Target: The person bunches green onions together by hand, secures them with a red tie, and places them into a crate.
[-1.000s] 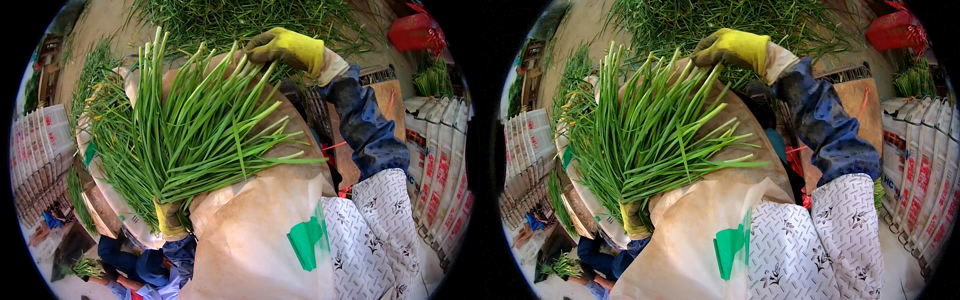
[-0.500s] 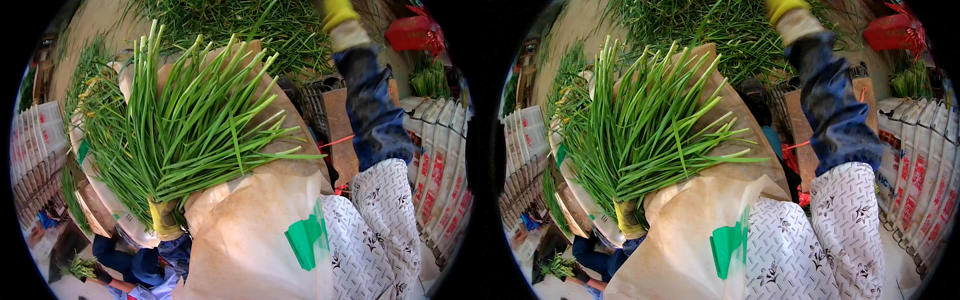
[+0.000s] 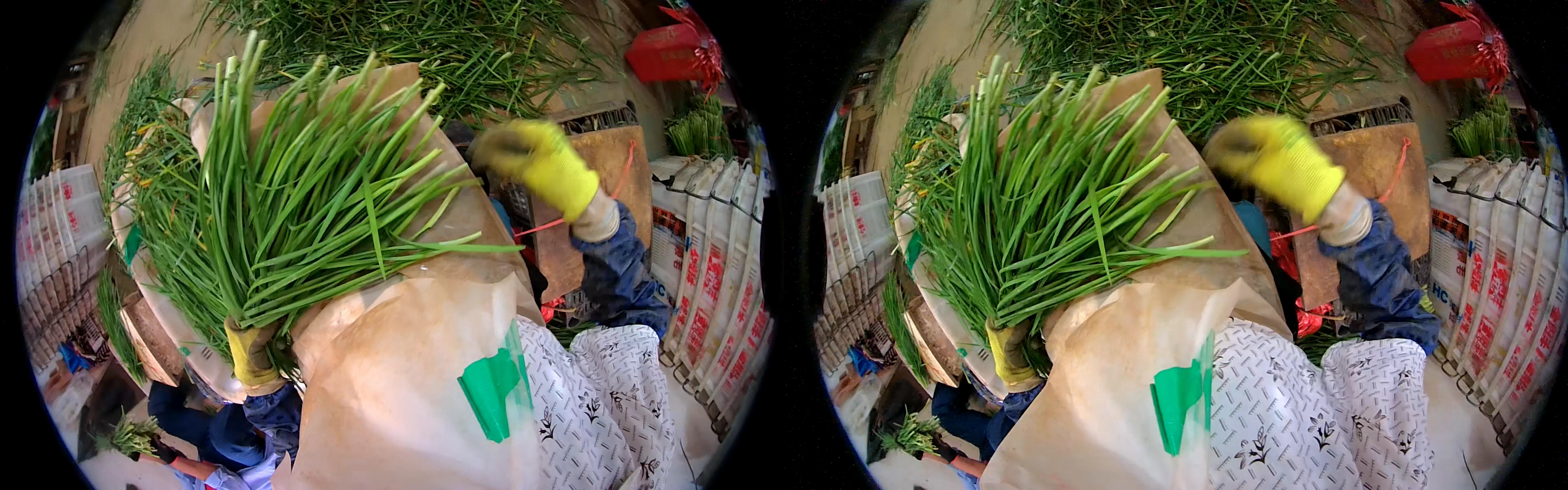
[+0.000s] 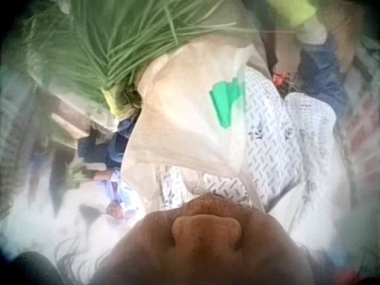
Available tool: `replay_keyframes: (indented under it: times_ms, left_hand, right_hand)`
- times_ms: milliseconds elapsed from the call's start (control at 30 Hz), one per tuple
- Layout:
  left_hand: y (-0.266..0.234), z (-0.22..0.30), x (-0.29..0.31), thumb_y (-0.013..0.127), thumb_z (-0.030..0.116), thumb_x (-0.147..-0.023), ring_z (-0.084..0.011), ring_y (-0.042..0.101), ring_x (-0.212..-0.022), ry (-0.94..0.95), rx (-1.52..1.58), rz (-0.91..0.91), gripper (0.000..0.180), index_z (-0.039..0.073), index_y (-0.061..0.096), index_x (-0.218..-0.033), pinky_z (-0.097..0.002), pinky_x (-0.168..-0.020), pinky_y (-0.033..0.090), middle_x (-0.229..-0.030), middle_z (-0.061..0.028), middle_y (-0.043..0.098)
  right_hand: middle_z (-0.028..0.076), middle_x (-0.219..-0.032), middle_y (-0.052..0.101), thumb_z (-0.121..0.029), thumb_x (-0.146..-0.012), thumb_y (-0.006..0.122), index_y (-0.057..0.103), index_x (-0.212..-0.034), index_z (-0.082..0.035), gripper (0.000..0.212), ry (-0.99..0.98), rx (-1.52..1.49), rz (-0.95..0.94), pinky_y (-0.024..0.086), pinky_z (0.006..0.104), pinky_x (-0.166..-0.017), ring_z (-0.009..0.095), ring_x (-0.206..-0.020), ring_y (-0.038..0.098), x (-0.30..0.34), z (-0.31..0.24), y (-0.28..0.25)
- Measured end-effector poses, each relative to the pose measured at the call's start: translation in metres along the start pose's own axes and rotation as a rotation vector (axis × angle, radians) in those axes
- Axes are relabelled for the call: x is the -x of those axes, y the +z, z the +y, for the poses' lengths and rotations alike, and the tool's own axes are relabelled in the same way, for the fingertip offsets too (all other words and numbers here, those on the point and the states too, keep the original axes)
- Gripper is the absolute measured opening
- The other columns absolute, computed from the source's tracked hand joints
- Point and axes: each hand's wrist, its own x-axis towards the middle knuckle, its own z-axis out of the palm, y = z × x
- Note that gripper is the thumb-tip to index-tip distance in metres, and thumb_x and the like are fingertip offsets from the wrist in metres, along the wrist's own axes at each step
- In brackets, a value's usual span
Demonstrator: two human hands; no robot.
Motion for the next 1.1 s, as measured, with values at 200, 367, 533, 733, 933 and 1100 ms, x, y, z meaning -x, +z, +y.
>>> replay_keyframes:
  times_ms: [200,367,533,733,933,1100]
  left_hand:
    - [-0.022,0.086,0.009,0.078,0.004,-0.066,-0.0151,0.064,-0.08,0.127,-0.393,0.022,0.043,-0.001,0.065,-0.106,-0.0274,-0.073,0.052,-0.093,-0.0055,0.069]
    - [0.018,0.214,-0.008,0.075,0.004,-0.072,-0.0098,0.06,-0.078,0.272,-0.822,-0.113,0.04,-0.003,0.062,-0.109,-0.0248,-0.07,0.05,-0.09,-0.0037,0.068]
    - [0.073,0.3,-0.02,0.07,0.009,-0.072,-0.0279,0.064,-0.073,1.001,-1.502,-0.125,0.038,0.0,0.063,-0.108,-0.0357,-0.068,0.05,-0.085,-0.0133,0.069]
    - [0.161,0.269,-0.07,0.059,0.014,-0.08,-0.0311,0.066,-0.079,1.624,-1.677,0.062,0.012,0.007,0.065,-0.087,-0.0404,-0.069,0.051,-0.078,-0.0139,0.066]
    - [0.277,0.169,-0.071,0.058,0.014,-0.08,-0.0233,0.066,-0.064,1.445,-1.639,0.13,0.015,0.006,0.063,-0.091,-0.0367,-0.052,0.049,-0.078,-0.0083,0.063]
    - [0.271,0.101,-0.045,0.054,0.019,-0.083,-0.0217,0.061,-0.059,1.28,-1.568,0.125,0.031,0.0,0.056,-0.108,-0.0354,-0.048,0.045,-0.077,-0.0066,0.057]
  right_hand:
    - [0.012,-0.092,0.068,-0.029,-0.092,0.062,0.063,-0.104,0.008,0.038,-0.109,-0.924,-0.05,0.052,0.0243,-0.065,0.017,-0.075,0.065,-0.01,-0.054,-0.037]
    - [0.008,-0.075,0.067,-0.037,-0.09,0.062,0.066,-0.109,0.0,0.041,0.164,-0.994,-1.065,0.049,0.023,-0.055,0.011,-0.062,0.062,-0.023,-0.133,0.002]
    - [0.02,-0.106,0.065,-0.072,-0.084,0.046,0.058,-0.121,0.0,0.081,-0.102,-1.765,-1.095,0.052,0.0421,-0.081,0.032,-0.094,0.064,-0.081,-0.139,0.04]
    - [0.024,-0.123,0.058,-0.078,-0.08,0.042,0.051,-0.132,-0.003,0.092,-0.343,-2.037,-0.78,0.044,0.0562,-0.097,0.041,-0.114,0.056,-0.124,-0.138,0.008]
    - [0.014,-0.122,0.061,-0.065,-0.086,0.054,0.057,-0.123,-0.007,0.068,-0.276,-2.224,-0.439,0.049,0.0461,-0.094,0.029,-0.109,0.059,-0.127,-0.053,-0.002]
    - [0.014,-0.107,0.067,-0.043,-0.092,0.058,0.059,-0.117,0.0,0.049,0.006,-1.845,-0.202,0.056,0.0383,-0.08,0.024,-0.089,0.066,-0.113,-0.043,0.009]
